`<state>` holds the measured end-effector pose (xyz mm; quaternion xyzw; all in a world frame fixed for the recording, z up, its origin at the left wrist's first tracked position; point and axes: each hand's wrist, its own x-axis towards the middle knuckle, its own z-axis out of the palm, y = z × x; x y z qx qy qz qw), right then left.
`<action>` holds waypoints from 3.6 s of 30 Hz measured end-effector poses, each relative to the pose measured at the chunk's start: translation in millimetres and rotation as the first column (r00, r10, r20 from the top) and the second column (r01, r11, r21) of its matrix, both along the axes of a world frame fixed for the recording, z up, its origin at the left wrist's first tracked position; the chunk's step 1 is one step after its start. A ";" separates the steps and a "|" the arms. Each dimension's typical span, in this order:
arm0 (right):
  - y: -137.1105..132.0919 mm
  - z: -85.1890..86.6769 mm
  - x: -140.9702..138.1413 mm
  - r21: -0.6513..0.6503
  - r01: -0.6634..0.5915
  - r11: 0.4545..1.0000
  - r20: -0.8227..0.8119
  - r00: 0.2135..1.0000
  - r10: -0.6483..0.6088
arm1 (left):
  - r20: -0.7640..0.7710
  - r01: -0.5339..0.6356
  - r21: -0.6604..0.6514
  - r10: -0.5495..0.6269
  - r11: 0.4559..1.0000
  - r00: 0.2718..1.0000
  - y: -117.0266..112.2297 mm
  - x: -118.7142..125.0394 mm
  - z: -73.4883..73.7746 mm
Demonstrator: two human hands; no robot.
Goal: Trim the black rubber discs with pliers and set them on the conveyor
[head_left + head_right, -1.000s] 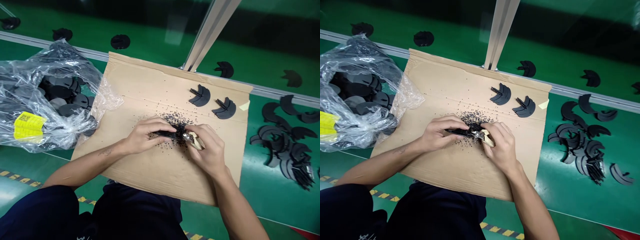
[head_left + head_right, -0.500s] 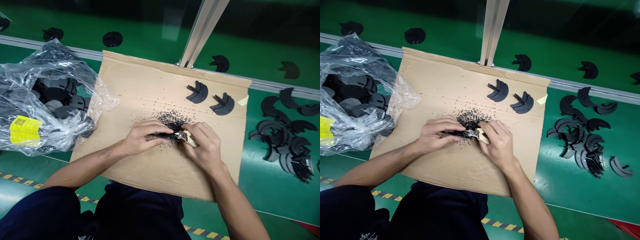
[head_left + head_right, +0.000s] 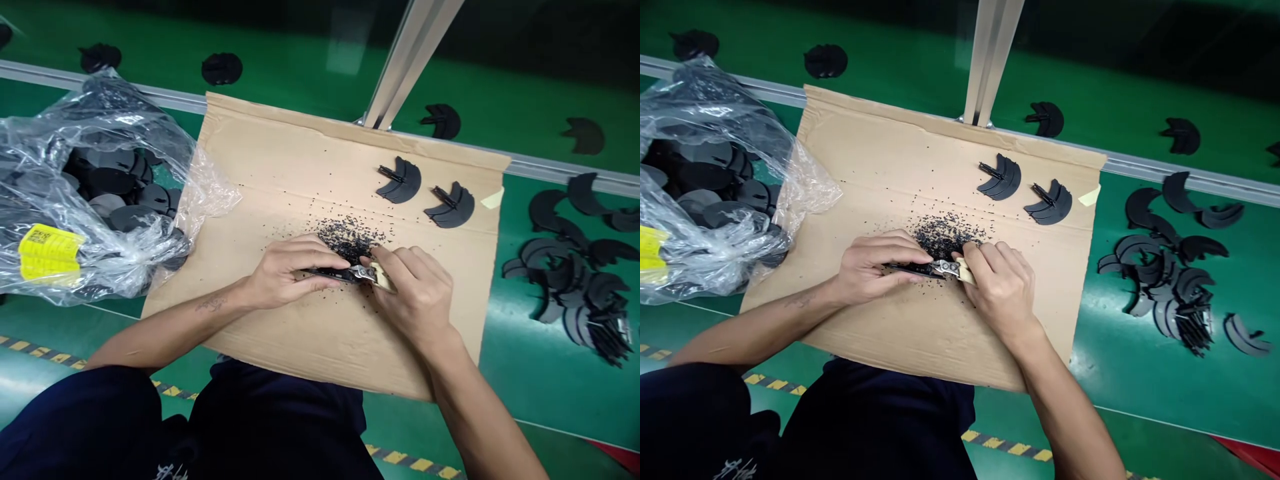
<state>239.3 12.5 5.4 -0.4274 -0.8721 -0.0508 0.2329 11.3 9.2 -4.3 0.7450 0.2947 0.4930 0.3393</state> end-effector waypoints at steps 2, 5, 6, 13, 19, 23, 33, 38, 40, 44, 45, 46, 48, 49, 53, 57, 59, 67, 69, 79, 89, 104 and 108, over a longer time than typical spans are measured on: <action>-0.2 -1.3 -0.7 -0.006 -0.004 1.000 -0.034 0.999 0.004 | 0.002 0.002 -0.008 -0.002 1.000 1.000 -0.2 0.2 0.2; 0.3 -3.1 -2.0 -0.118 -0.077 0.990 -0.203 0.978 0.052 | -0.012 0.022 -0.036 -0.022 0.999 1.000 -0.8 0.3 1.9; 0.8 -3.4 -2.1 -0.150 -0.096 0.984 -0.251 0.966 0.056 | -0.016 0.023 -0.040 -0.023 0.999 1.000 -1.2 0.4 2.7; 5.0 -4.1 1.1 -0.064 0.038 0.997 -0.067 0.997 -0.042 | -0.144 0.003 -0.024 -0.006 1.000 0.990 -3.7 1.5 2.6; 8.4 -1.3 4.7 -0.172 0.019 0.985 -0.148 0.988 -0.045 | -0.190 -0.138 0.039 0.143 0.990 0.971 1.1 -0.9 0.6; 5.8 4.9 -3.3 -0.438 -0.188 0.879 -0.458 0.888 -0.039 | -0.109 -0.191 -0.030 0.186 0.981 0.976 -0.3 -2.1 4.3; -8.5 2.6 -8.2 0.016 -0.234 0.972 -0.177 0.956 0.233 | -0.425 -0.088 0.233 0.183 0.968 0.887 -0.4 -5.9 -6.5; -3.8 9.1 -4.0 -0.114 -0.264 0.958 -0.459 0.869 0.184 | -0.354 -0.075 0.120 0.113 0.990 0.928 -0.9 -6.3 -4.3; 1.8 8.9 0.4 -0.115 -0.152 0.982 -0.413 0.906 0.092 | -0.261 -0.060 0.005 0.059 0.998 0.964 -2.0 -5.3 -1.5; 8.3 3.5 7.0 -0.080 -0.059 0.995 -0.208 0.977 0.041 | -0.170 -0.014 -0.135 -0.009 0.991 0.985 -4.8 -4.4 1.0; 8.2 2.3 7.4 -0.083 -0.056 0.995 -0.180 0.983 0.040 | -0.157 0.002 -0.137 -0.024 0.991 0.987 -5.3 -4.4 1.0; 7.7 1.6 7.4 -0.086 -0.052 0.995 -0.160 0.986 0.038 | -0.144 0.018 -0.132 -0.037 0.991 0.989 -5.6 -4.3 0.9; 6.0 1.1 6.4 -0.089 -0.053 0.995 -0.136 0.990 0.040 | -0.117 0.036 -0.107 -0.048 0.994 0.992 -5.9 -4.0 0.9; 5.1 1.1 5.8 -0.092 -0.061 0.994 -0.131 0.990 0.048 | -0.107 0.038 -0.095 -0.048 0.995 0.993 -5.8 -3.6 1.1; 3.3 1.2 3.9 -0.091 -0.074 0.993 -0.127 0.990 0.062 | -0.088 0.039 -0.062 -0.044 0.997 0.995 -5.7 -1.7 2.6; 1.6 2.0 2.7 -0.043 -0.032 0.999 -0.101 0.994 0.028 | -0.076 0.040 -0.020 -0.041 0.999 0.996 -6.6 -0.8 3.2; 0.5 3.2 2.4 -0.005 -0.024 1.000 -0.083 0.996 0.023 | -0.070 0.028 -0.003 -0.028 1.000 0.997 -7.3 -0.6 3.2; -2.4 6.0 1.7 0.055 0.000 0.998 -0.018 1.000 0.001 | -0.056 0.024 0.055 -0.021 0.998 0.998 -9.4 -0.3 2.8; -3.1 6.9 0.9 0.072 -0.015 0.997 -0.014 1.000 0.016 | -0.061 0.024 0.078 -0.019 0.997 0.998 -9.7 -0.7 3.1; -1.0 2.9 0.9 -0.098 -0.057 0.994 -0.221 0.975 0.034 | -0.091 0.001 0.101 0.008 0.995 0.996 -7.8 -2.2 6.5; 8.9 1.7 10.0 -0.070 0.117 0.991 0.051 0.992 -0.113 | -0.304 -0.243 -0.118 0.198 0.963 0.932 30.5 -29.6 38.5; -2.7 0.5 7.4 -0.183 0.151 0.971 0.036 0.989 -0.147 | -0.861 -0.401 0.043 0.238 0.915 0.450 264.2 -39.5 35.0; -7.1 1.3 7.4 -0.200 0.138 0.970 0.035 0.990 -0.134 | -0.794 -0.297 -0.070 0.127 0.952 0.594 289.0 14.7 20.9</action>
